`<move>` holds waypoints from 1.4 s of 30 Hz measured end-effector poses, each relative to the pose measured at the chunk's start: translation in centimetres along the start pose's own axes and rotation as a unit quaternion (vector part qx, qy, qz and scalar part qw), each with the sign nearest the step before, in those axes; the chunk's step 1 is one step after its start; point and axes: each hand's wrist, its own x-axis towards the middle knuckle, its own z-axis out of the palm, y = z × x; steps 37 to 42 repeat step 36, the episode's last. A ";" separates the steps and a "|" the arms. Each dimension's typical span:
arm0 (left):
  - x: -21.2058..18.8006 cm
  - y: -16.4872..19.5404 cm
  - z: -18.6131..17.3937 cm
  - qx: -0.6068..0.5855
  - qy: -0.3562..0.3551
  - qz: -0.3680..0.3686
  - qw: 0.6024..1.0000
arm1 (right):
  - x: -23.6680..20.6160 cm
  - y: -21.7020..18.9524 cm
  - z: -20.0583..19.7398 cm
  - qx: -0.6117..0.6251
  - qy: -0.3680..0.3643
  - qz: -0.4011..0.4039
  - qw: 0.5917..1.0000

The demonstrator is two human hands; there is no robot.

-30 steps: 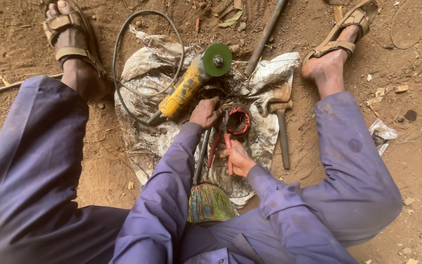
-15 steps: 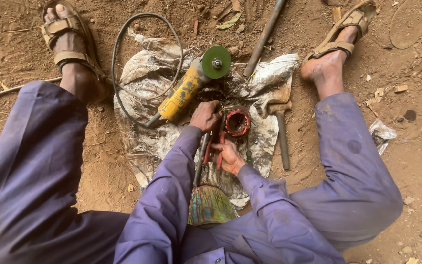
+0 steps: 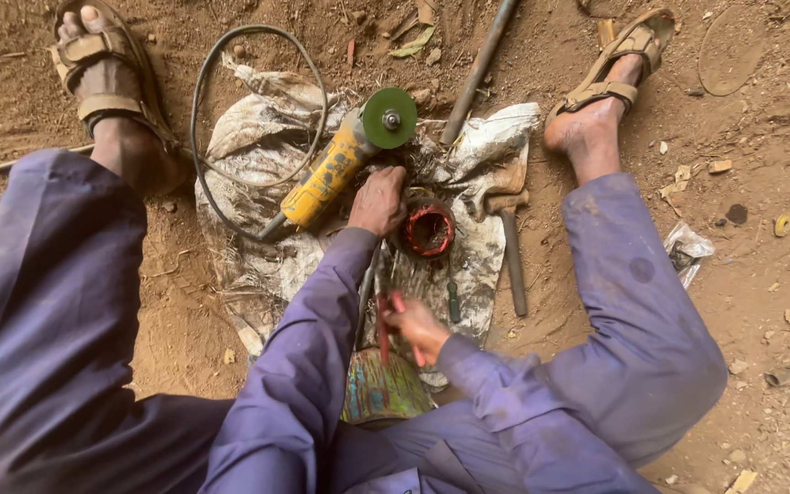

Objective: The person sits on the ground and uses pliers to pull and adjust copper windings inside a cylindrical motor stator. The person repeatedly pulls, twists, and repositions the wires with both hands and the pliers.

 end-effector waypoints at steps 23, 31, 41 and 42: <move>3.1 1.2 0.6 0.009 -0.022 0.069 0.997 | 3.8 -9.2 -0.6 0.457 -0.109 -0.095 0.878; 3.9 3.5 -2.0 0.036 -0.042 -0.004 0.998 | 2.9 -7.1 3.1 0.327 0.192 0.042 0.924; 5.0 3.5 -6.4 0.048 -0.089 -0.039 0.994 | 0.4 -0.9 2.4 0.192 0.046 0.062 0.978; 5.0 3.5 -6.4 0.048 -0.089 -0.039 0.994 | 0.4 -0.9 2.4 0.192 0.046 0.062 0.978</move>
